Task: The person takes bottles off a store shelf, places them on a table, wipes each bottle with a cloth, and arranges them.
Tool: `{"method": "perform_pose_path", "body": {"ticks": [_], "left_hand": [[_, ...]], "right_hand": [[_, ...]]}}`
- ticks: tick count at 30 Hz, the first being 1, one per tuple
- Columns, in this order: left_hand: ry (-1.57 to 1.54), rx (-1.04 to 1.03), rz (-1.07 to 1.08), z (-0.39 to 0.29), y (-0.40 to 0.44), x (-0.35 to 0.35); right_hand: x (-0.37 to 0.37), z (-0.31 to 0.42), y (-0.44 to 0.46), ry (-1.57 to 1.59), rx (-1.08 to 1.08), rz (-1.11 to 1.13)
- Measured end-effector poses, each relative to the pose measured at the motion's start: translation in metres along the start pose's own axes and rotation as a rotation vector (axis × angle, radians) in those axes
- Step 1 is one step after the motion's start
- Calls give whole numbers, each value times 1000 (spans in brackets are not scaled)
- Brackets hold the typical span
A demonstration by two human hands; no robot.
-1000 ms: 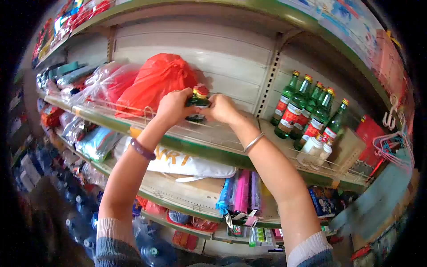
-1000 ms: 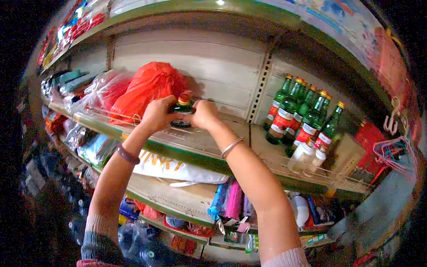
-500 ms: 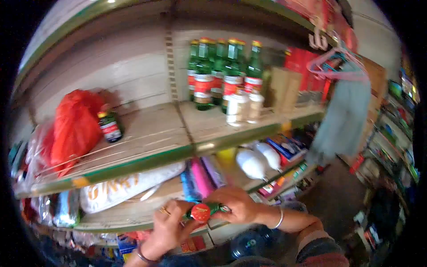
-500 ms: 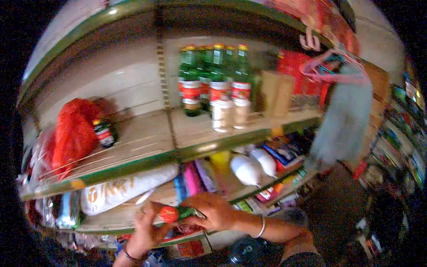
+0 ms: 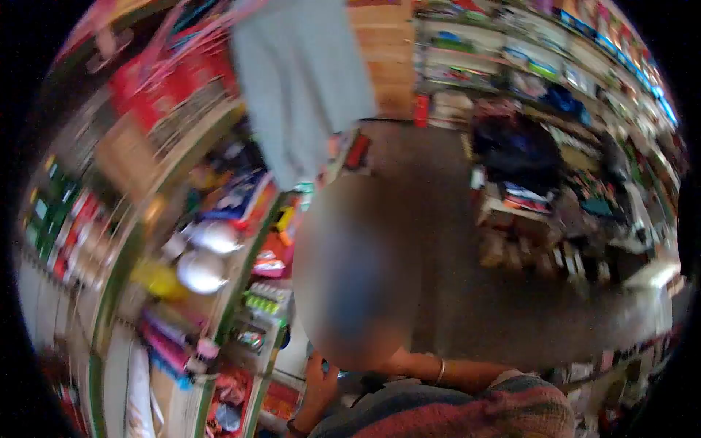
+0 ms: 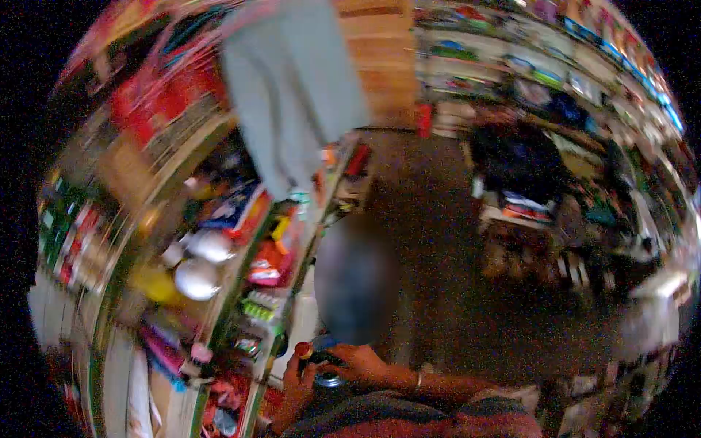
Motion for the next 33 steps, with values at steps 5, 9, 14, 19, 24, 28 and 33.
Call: {"method": "perform_pose_path", "body": {"ticks": [5,9,14,19,24,28,33], "left_hand": [[-78,-56,69,-50,48,-150],[-302,53,234,-99,83,-240],[-240,32,607,-155,107,-339],[-480,155,993,-170,123,-431],[-545,170,1129,-225,154,-519],[-654,356,1134,-223,214,-601],[-426,70,1058,-269,291,-688]], "right_hand": [[129,-35,-63,-316,-33,-177],[209,-64,-98,-327,-203,-207],[284,-101,-152,-135,-321,-420],[337,-147,-199,288,-431,-580],[409,-197,-224,372,-456,-737],[468,-261,-231,549,-579,-851],[577,-316,-239,298,-732,-923]]}}
Point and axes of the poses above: each hand's wrist, its own y-axis towards the middle knuckle, its own x-axis out of the back of the hand, z = x × y, the point moved 8 cm from there along y, towards the middle knuckle, and after that the axes turned 5 degrees about x, right-handed, at the moved point
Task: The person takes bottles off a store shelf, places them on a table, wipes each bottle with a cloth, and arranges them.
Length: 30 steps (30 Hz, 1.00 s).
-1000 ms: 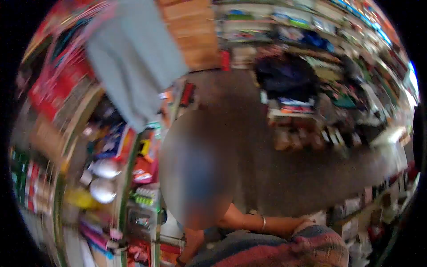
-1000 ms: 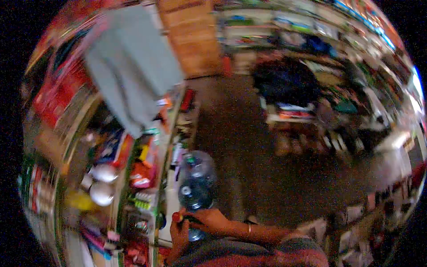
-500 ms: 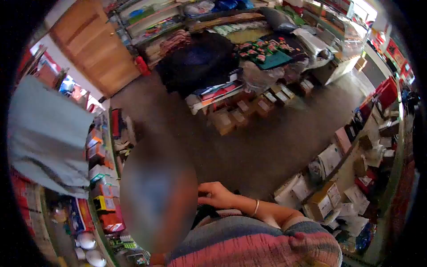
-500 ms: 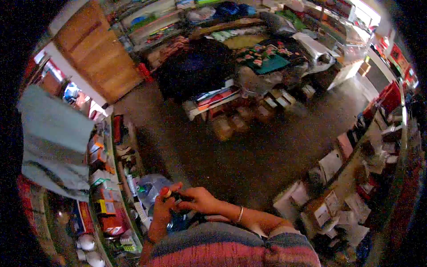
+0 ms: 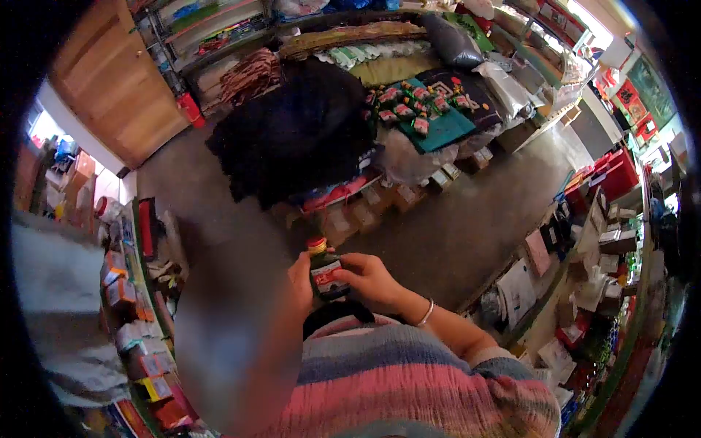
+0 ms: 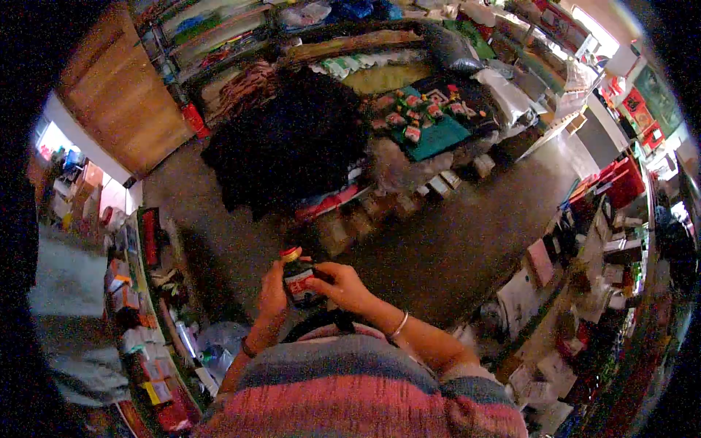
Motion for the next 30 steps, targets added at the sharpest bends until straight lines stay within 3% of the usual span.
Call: {"method": "perform_pose_path", "body": {"ticks": [1,4,5,8,9,12,15,20,22,26,30], "left_hand": [[176,-51,-75,0,24,8],[310,28,-168,-16,71,-15],[245,-24,-29,-3,102,-22],[245,-203,14,1,156,-46],[471,-250,-11,-5,174,-52],[468,-138,-1,-7,242,-72],[648,-278,-101,-13,321,-81],[549,-42,-238,19,450,-77],[661,36,-257,22,481,-80],[498,85,-340,48,529,-71],[781,48,-378,23,542,-78]], "right_hand": [[17,11,15,-94,-3,-35],[73,10,56,-323,51,-226],[92,4,68,-270,29,-282],[144,-19,107,-165,-3,-389],[159,-28,122,-137,-8,-415],[209,-69,180,-80,6,-458],[256,-72,243,-287,-57,-413],[314,-58,339,-419,-47,-409],[333,-85,372,-505,-34,-396],[352,-103,410,-498,25,-417],[356,-110,429,-413,-48,-350]]}}
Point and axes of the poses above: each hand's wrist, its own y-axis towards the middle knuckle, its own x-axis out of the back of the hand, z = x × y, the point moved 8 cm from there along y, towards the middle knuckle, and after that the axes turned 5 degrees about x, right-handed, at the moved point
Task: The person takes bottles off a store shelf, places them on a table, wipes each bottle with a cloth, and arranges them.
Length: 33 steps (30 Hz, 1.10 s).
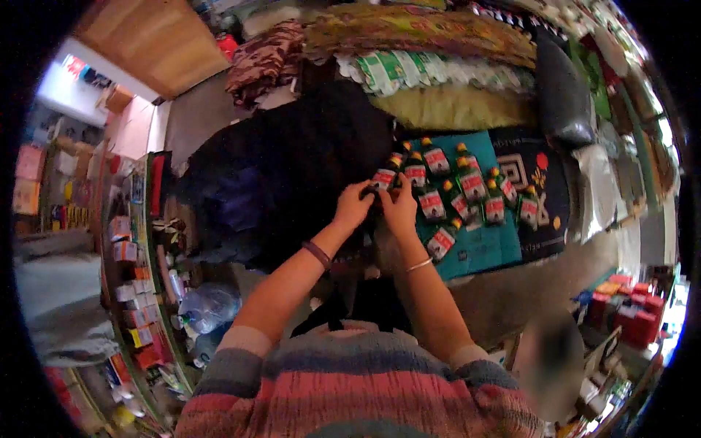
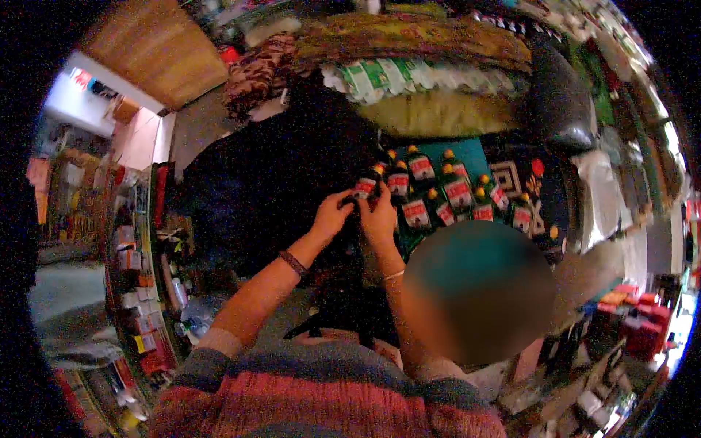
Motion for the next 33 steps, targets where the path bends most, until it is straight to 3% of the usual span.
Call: {"method": "perform_pose_path", "body": {"ticks": [6,9,10,12,16,20,22,23,28,31,33], "left_hand": [[-7,33,-90,4,-2,-3],[-60,29,-121,8,-14,-6],[-113,-12,-86,24,-9,-19],[-13,-41,-209,18,-26,-10],[-114,50,-181,19,-59,4],[-338,114,-149,34,-107,33],[-147,139,-92,40,-142,57],[-55,152,-55,46,-160,66],[-386,305,-392,128,-308,113],[-436,421,-579,185,-407,132],[-430,501,-683,214,-478,147]], "right_hand": [[-4,10,8,-119,55,80],[-8,12,11,-268,415,-11],[-3,35,9,-173,320,82],[-16,11,17,-288,471,85],[-21,3,15,-469,332,166],[-12,9,10,-453,698,76],[-7,-2,9,-368,658,62],[-15,6,-2,-311,680,127],[-55,129,-127,-231,691,418],[-125,184,-242,-173,912,601],[-176,201,-326,-116,996,853]]}}
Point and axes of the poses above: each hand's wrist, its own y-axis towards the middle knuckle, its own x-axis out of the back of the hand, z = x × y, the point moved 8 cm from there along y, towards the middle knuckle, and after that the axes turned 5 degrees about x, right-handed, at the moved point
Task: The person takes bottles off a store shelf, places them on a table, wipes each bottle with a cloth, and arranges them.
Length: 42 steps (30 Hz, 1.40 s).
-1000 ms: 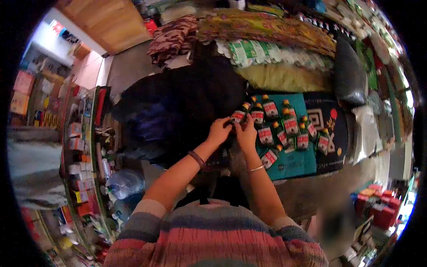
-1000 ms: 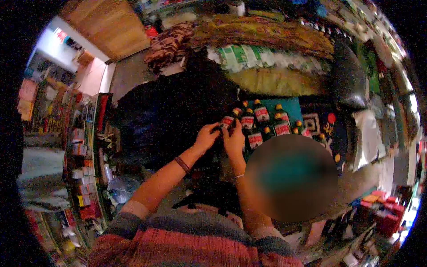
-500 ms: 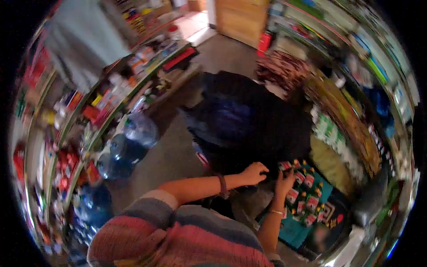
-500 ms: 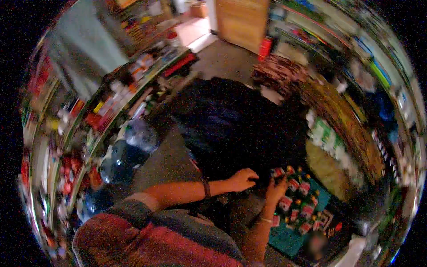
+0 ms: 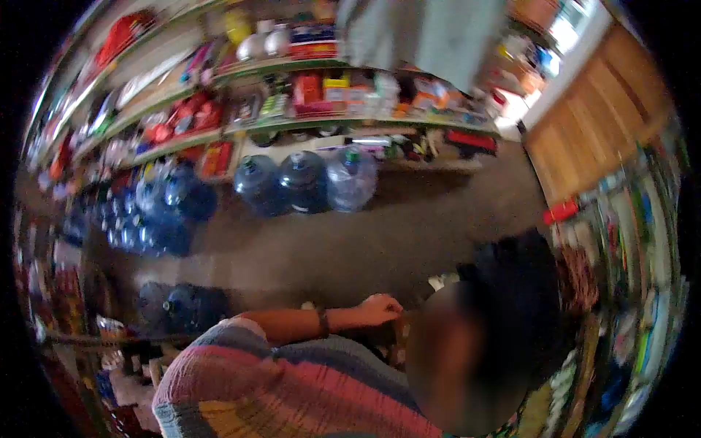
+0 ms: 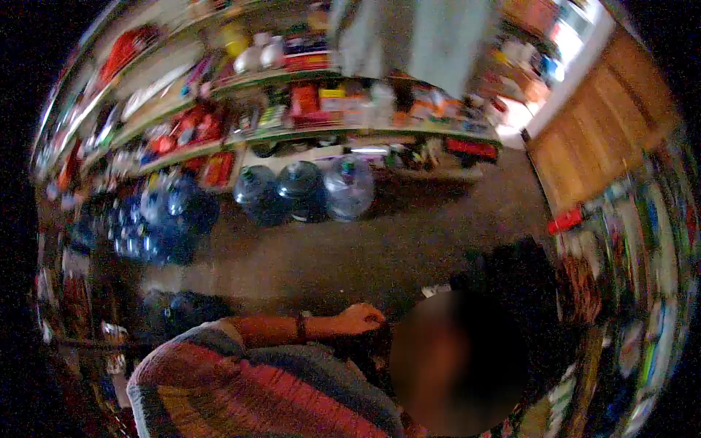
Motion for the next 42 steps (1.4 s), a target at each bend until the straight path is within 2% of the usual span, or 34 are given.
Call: {"method": "perform_pose_path", "body": {"ticks": [3,4,6,8,9,10,11,12,13,14,15,17,21,26,27,29,35,37,39,42], "left_hand": [[-73,-93,-246,77,-33,88],[-170,65,-212,92,-50,124],[-215,143,-351,126,-82,190],[-297,226,-495,149,-115,250],[-319,216,-591,164,-129,274],[-330,202,-683,178,-142,295],[-335,185,-773,192,-154,317],[-386,296,-786,191,-172,335],[-420,281,-832,200,-179,353],[-456,261,-877,212,-185,363],[-492,243,-920,223,-188,373],[-511,254,-976,242,-196,402],[-434,211,-1085,257,-212,494],[-199,220,-1252,246,-243,649],[-276,59,-1309,239,-251,681],[131,152,-1355,214,-274,745],[207,-98,-1701,196,-352,909],[250,-124,-1717,184,-372,962],[448,-108,-1783,178,-393,1016],[502,-244,-1790,154,-415,1092]], "right_hand": [[-120,92,21,77,101,314],[-161,124,22,85,111,417],[-235,190,25,98,134,608],[-277,278,23,279,274,652],[-278,331,19,467,389,597],[-291,365,14,506,502,604],[-307,389,10,487,561,650],[-321,409,10,466,621,688],[-336,429,12,442,687,720],[-350,444,12,487,704,736],[-368,448,13,534,614,797],[-400,469,16,604,680,836],[-459,524,46,662,728,808],[-534,625,107,868,715,790],[-545,649,120,871,711,783],[-566,700,144,859,820,740],[-584,865,207,955,1082,607],[-587,917,222,949,1195,482],[-580,981,230,1054,1273,396],[-581,1069,241,1022,1363,309]]}}
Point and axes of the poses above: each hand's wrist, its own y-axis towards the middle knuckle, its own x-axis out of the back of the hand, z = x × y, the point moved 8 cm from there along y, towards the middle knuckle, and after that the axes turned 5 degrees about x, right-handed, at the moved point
